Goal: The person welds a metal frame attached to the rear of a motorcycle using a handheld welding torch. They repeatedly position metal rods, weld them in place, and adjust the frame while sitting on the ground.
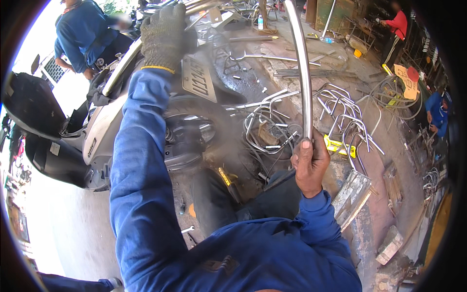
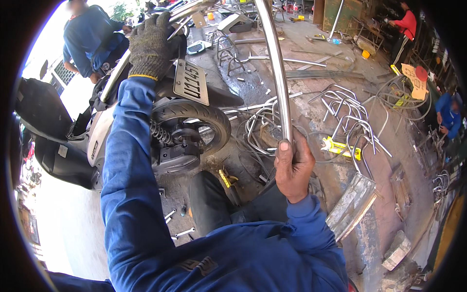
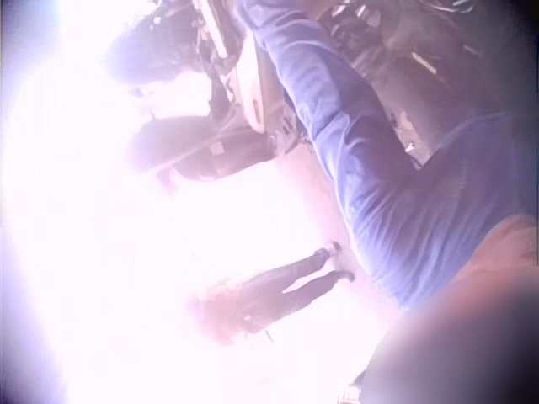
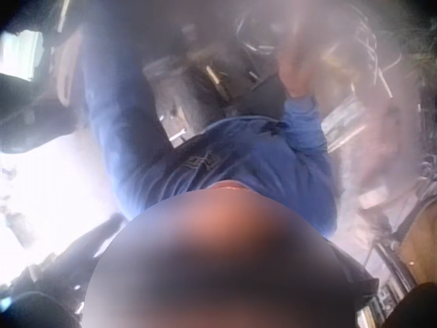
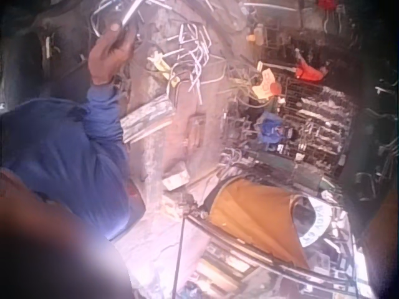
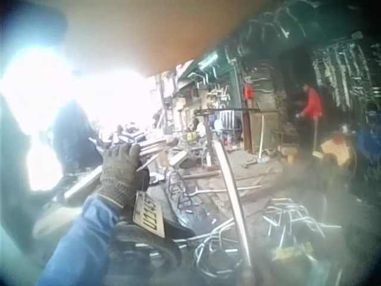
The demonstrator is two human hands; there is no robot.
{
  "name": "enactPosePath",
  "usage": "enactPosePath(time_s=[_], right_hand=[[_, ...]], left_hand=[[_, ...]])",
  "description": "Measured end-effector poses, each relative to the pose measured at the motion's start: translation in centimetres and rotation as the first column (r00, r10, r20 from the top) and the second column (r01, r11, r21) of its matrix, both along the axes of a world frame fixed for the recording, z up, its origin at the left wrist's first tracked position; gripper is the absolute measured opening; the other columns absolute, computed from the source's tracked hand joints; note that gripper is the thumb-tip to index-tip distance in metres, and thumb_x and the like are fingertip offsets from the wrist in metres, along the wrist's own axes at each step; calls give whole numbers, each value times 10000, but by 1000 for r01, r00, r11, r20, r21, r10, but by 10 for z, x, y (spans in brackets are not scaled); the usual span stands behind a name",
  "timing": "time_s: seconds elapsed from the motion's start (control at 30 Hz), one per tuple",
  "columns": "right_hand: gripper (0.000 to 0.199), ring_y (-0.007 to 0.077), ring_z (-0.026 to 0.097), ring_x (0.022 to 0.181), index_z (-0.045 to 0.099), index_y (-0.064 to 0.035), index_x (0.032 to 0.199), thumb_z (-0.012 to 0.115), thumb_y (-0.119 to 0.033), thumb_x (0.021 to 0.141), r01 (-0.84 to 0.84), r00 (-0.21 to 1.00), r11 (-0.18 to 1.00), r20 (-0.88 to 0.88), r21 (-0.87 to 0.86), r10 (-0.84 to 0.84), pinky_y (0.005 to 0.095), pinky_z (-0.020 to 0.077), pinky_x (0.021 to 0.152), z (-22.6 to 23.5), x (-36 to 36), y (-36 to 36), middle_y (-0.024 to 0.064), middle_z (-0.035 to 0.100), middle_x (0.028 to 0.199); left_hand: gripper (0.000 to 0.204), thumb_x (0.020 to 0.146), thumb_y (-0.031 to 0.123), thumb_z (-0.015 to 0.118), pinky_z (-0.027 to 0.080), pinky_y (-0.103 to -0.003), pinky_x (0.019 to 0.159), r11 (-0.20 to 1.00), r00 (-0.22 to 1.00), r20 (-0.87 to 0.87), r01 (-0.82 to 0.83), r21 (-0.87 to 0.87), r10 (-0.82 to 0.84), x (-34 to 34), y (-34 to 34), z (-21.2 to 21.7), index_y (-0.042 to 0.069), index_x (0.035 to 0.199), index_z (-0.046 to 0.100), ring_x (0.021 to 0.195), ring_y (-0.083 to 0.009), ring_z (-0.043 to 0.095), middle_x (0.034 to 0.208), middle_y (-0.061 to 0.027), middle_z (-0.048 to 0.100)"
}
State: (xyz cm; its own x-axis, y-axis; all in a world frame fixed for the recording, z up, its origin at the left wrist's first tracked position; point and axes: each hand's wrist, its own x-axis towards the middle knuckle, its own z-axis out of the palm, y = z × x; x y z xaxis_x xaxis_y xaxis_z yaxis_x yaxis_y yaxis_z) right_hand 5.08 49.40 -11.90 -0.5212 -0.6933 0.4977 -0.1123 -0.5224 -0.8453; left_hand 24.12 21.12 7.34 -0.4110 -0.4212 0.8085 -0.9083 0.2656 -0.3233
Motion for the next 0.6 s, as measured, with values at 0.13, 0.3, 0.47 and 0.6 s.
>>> enactPosePath(time_s=[0.13,0.3,0.47,0.6], right_hand=[[471,19,427,597,510,73,1364,552,-275,1049,30,999,1000,-19,10,-29,202,360,508,-8,6,5,-39,491,710],[399,22,434,600,527,72,1298,540,-236,1046,64,997,998,-52,3,-64,208,364,516,-16,8,10,-39,501,717],[333,26,424,570,531,46,1242,533,-221,1043,105,984,993,-142,-46,-110,205,344,500,-33,16,-6,-7,530,717],[361,44,475,609,520,54,1314,539,-166,1029,93,971,995,-223,47,-81,229,391,539,-36,16,-8,15,568,749]], left_hand=[[299,831,261,669,418,-475,1010,990,985,-131,104,-92,-116,-6,-4,-5,101,1077,612,1146,-335,569,1133,-132,621],[326,807,226,666,398,-483,1027,967,979,-69,176,-184,-191,-2,-13,-9,105,1106,623,1220,-319,536,1203,-114,623],[343,806,218,664,337,-497,1083,960,984,-36,159,-232,-172,-5,-6,-8,106,1129,634,1304,-320,481,1281,-94,616],[320,836,224,652,341,-505,1082,975,988,-79,117,-190,-134,-7,-1,-7,101,1131,632,1290,-331,488,1269,-99,617]])
